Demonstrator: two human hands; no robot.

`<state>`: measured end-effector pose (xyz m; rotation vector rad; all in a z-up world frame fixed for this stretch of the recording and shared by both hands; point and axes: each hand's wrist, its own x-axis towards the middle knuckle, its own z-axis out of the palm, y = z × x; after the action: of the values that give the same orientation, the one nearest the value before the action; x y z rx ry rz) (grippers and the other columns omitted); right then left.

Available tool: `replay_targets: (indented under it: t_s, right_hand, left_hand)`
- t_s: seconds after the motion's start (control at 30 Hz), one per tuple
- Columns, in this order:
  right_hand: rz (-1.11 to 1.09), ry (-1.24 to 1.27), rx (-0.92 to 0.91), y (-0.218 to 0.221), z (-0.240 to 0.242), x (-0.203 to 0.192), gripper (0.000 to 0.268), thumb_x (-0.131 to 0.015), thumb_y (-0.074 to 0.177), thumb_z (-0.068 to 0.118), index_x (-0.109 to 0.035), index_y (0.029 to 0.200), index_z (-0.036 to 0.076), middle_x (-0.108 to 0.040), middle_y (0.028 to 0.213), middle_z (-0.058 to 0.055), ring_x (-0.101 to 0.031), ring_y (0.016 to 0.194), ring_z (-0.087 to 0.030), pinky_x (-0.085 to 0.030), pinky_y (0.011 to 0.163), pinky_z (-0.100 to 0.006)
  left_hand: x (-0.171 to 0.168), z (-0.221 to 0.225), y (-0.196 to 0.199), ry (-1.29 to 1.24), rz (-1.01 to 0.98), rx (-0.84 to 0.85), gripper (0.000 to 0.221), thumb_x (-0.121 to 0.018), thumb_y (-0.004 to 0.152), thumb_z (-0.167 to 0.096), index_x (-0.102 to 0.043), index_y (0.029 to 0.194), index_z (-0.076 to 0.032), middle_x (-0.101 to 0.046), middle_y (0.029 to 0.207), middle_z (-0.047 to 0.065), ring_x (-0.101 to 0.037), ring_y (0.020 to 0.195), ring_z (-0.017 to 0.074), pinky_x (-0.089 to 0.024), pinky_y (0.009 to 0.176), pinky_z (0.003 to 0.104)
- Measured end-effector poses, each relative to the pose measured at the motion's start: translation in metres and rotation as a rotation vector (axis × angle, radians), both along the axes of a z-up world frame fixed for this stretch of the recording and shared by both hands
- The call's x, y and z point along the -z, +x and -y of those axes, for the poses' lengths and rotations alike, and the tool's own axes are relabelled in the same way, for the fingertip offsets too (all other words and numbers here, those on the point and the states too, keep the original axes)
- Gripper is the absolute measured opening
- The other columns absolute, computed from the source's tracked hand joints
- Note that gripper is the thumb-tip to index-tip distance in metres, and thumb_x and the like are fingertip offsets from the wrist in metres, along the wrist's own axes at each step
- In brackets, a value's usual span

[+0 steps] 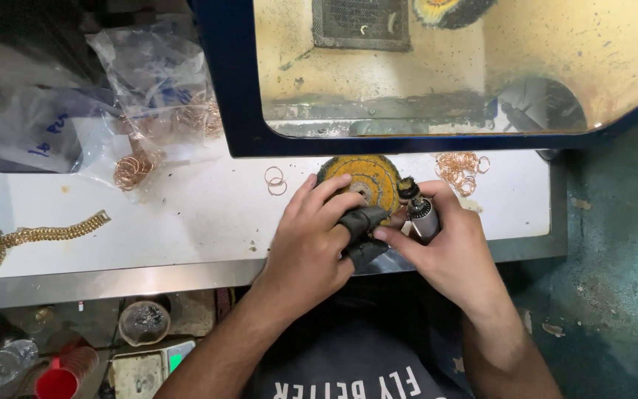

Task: Polishing small metal jewelry rings using a hand-held rotary tool and a stationary polishing wheel inside a protective enclosure.

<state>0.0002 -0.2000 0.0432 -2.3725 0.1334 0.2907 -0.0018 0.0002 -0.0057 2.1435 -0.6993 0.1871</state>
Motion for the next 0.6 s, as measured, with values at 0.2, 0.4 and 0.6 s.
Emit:
replay_targets:
  t_s: [0.2, 0.4, 0.6]
  right_hand:
    - [0.301, 0.192, 0.008, -0.011, 0.027, 0.032, 0.055, -0.086, 0.081, 0.020, -0.053, 0.122, 0.003, -0.074, 0.091, -0.020, -0.070, 0.064, -0.030, -0.058, 0.064, -0.041]
    - [0.321, 0.245, 0.020, -0.017, 0.026, 0.019, 0.044, -0.070, 0.095, 0.019, -0.061, 0.132, -0.002, -0.076, 0.099, -0.019, -0.074, 0.074, -0.026, -0.061, 0.069, -0.039]
    - [0.176, -0.124, 0.152, -0.005, 0.034, 0.002, 0.051, -0.073, 0.095, 0.039, -0.054, 0.127, 0.005, -0.073, 0.107, -0.031, -0.070, 0.095, -0.054, -0.057, 0.078, -0.061]
  left_hand:
    - [0.004, 0.012, -0.005, -0.057, 0.001, -0.111, 0.016, -0.071, 0.073, -0.005, -0.078, 0.086, 0.002, -0.067, 0.120, 0.007, -0.054, 0.135, 0.0376, -0.029, 0.119, 0.063]
    - [-0.003, 0.012, -0.002, -0.066, 0.012, -0.117, 0.014, -0.077, 0.080, -0.012, -0.078, 0.087, 0.000, -0.068, 0.119, 0.007, -0.055, 0.133, 0.0384, -0.027, 0.119, 0.066]
    - [0.002, 0.017, -0.001, -0.056, 0.002, -0.116, 0.026, -0.083, 0.081, -0.026, -0.079, 0.091, -0.002, -0.069, 0.115, 0.005, -0.058, 0.129, 0.0357, -0.025, 0.120, 0.067]
